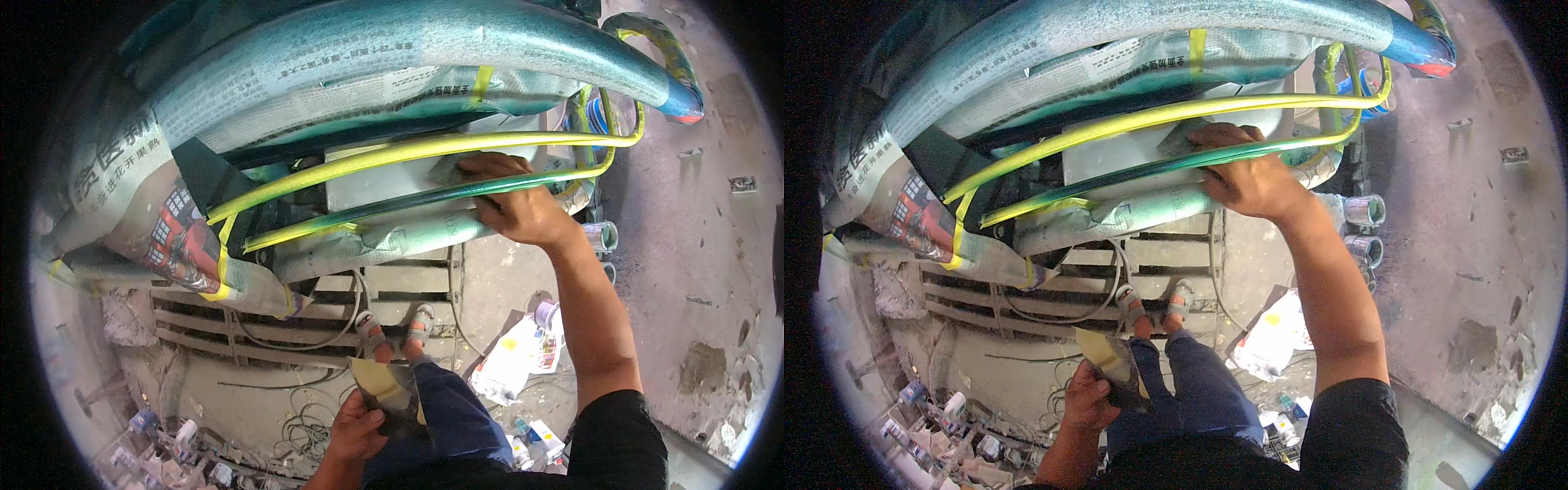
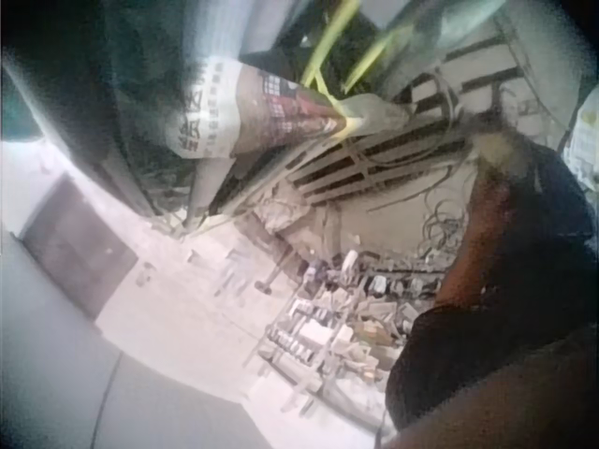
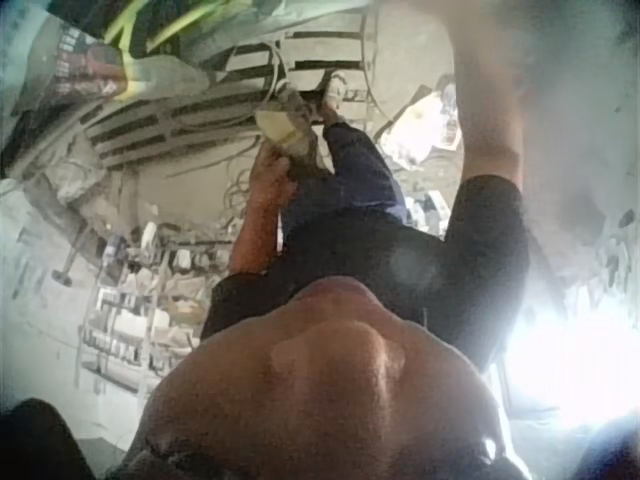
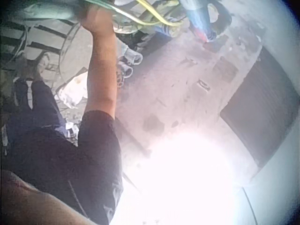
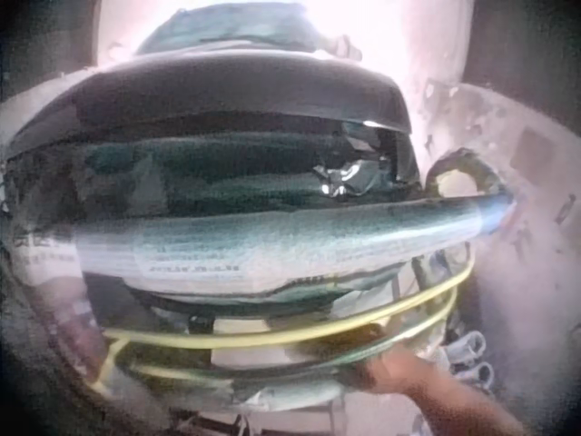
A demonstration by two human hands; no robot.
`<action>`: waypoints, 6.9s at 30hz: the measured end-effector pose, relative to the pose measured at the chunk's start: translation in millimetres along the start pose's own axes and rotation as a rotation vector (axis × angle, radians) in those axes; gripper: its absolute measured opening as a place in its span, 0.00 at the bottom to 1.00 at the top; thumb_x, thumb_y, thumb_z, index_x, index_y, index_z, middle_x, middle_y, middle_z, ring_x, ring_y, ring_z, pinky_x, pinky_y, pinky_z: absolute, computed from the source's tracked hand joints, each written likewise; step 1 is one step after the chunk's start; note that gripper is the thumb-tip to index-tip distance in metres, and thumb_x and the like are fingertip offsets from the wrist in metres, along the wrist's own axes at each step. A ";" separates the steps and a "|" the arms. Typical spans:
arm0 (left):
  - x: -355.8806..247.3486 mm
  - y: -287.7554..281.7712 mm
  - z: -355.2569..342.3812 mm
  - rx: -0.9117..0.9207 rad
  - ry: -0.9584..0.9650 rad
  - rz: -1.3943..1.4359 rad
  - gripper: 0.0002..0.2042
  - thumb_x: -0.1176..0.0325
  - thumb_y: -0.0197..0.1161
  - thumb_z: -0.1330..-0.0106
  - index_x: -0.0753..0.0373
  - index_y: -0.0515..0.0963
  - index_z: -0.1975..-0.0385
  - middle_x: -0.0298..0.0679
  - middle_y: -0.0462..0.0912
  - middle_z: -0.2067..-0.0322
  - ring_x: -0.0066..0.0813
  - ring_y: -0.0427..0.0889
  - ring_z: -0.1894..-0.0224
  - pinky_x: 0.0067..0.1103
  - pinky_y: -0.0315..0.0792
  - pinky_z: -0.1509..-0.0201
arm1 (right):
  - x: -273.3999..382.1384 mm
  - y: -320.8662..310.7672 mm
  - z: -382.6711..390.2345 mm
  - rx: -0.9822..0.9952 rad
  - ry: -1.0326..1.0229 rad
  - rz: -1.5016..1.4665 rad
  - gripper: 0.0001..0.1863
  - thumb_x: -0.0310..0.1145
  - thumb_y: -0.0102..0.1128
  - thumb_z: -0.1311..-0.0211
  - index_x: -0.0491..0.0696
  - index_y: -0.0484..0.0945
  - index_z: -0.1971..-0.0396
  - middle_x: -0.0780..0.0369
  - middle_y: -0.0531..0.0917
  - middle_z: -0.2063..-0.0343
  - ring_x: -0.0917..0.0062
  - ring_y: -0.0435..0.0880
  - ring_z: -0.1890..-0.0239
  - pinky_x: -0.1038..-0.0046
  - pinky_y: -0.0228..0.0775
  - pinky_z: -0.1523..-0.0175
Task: The person applies a yellow body filler to a car door using a metal putty knife and then smooths it with a yellow sponge. The door is masked with newspaper and tape. The person repeatedly scoops filler onto the knife and spreads it over the door surface.
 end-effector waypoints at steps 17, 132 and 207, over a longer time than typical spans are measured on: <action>1.5 -0.7 -1.2 -0.015 -0.004 0.027 0.24 0.74 0.58 0.37 0.70 0.64 0.41 0.47 0.75 0.47 0.40 0.76 0.46 0.35 0.69 0.40 | -10.0 -1.9 -8.9 -0.015 -0.162 0.144 0.18 0.29 0.63 0.53 0.47 0.79 0.58 0.58 0.82 0.57 0.60 0.79 0.53 0.59 0.69 0.46; -66.2 17.9 -17.3 0.080 0.153 0.018 0.22 0.76 0.55 0.36 0.67 0.64 0.41 0.57 0.70 0.42 0.49 0.72 0.41 0.40 0.69 0.38 | 154.3 82.6 97.7 -0.536 0.869 -2.180 0.23 0.38 0.60 0.40 0.46 0.72 0.45 0.50 0.76 0.48 0.54 0.76 0.46 0.43 0.71 0.47; 5.7 -60.7 40.1 -0.149 0.093 -0.362 0.18 0.74 0.56 0.32 0.70 0.67 0.43 0.39 0.75 0.49 0.28 0.73 0.45 0.26 0.64 0.39 | 103.5 94.8 -103.5 0.147 -0.161 -0.161 0.17 0.26 0.63 0.50 0.44 0.79 0.57 0.55 0.79 0.50 0.59 0.76 0.46 0.61 0.67 0.40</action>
Point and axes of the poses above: each hand's wrist, its own z-axis away from the middle knuckle, its own y-axis out of the palm, x = y × z, the point moved 10 cm from there along -z, towards the middle knuckle
